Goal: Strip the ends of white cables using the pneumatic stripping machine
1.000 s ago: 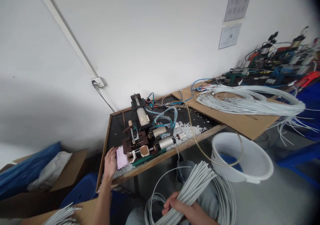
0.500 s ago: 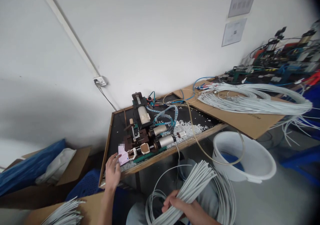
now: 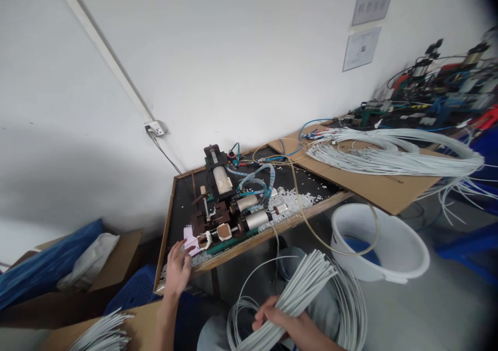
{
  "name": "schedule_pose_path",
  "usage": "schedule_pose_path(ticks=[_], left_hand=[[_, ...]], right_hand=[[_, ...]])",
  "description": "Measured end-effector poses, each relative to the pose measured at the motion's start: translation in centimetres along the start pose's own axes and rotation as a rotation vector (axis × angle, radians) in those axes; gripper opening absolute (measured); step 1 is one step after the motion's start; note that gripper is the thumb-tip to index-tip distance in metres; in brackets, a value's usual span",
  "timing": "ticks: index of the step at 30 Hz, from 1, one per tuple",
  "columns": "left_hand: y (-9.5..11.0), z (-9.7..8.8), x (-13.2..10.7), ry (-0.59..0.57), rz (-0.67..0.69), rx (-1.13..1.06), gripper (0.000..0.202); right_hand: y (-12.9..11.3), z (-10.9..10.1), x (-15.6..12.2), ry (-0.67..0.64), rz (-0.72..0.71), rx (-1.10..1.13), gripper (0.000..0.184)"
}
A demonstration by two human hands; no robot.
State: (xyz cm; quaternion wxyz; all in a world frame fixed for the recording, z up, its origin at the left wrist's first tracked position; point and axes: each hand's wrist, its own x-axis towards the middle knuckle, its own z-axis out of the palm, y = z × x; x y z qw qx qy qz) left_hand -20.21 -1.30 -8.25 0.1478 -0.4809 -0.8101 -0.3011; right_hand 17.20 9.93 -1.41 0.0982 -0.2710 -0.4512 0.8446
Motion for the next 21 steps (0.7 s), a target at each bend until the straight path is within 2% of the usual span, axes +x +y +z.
schedule_pose_path(ticks=[9, 16, 21], left_hand=[[-0.39, 0.38, 0.16, -0.028, -0.01, 0.083, 0.04], [-0.47, 0.06, 0.22, 0.131, -0.119, 0.13, 0.043], [-0.18, 0.4, 0.27, 0.13, -0.166, 0.178, 0.042]], right_hand=[[-0.13, 0.25, -0.2, 0.001, -0.018, 0.009, 0.04], [-0.58, 0.08, -0.5, 0.005, -0.008, 0.018, 0.039], [-0.69, 0.09, -0.64, 0.021, -0.016, 0.039, 0.04]])
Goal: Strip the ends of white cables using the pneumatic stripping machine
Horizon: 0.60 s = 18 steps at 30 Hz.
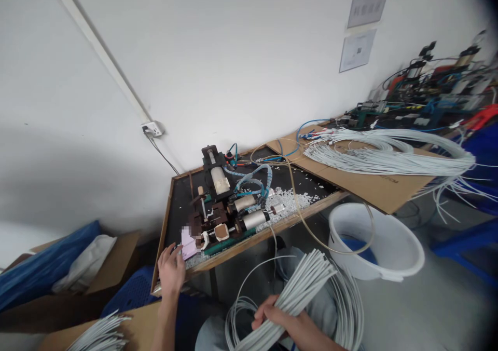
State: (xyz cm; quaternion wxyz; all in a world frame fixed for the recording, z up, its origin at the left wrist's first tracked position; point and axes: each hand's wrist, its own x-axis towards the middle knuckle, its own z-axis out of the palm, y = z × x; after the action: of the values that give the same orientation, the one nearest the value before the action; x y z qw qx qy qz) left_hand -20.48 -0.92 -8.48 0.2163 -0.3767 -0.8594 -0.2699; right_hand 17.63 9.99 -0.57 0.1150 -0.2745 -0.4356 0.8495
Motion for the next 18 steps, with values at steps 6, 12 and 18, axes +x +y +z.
schedule_pose_path(ticks=[6, 12, 18], left_hand=[[-0.1, -0.2, 0.3, -0.027, -0.029, -0.048, 0.038], [3.3, -3.6, -0.4, 0.086, -0.217, -0.272, 0.036], [13.5, -8.6, -4.4, -0.025, -0.172, -0.55, 0.028]], right_hand=[[0.2, 0.0, 0.0, 0.002, 0.005, -0.054, 0.043], [0.4, -0.1, 0.3, -0.008, 0.04, 0.014, 0.046], [0.6, 0.2, 1.1, 0.005, 0.093, -0.061, 0.071]])
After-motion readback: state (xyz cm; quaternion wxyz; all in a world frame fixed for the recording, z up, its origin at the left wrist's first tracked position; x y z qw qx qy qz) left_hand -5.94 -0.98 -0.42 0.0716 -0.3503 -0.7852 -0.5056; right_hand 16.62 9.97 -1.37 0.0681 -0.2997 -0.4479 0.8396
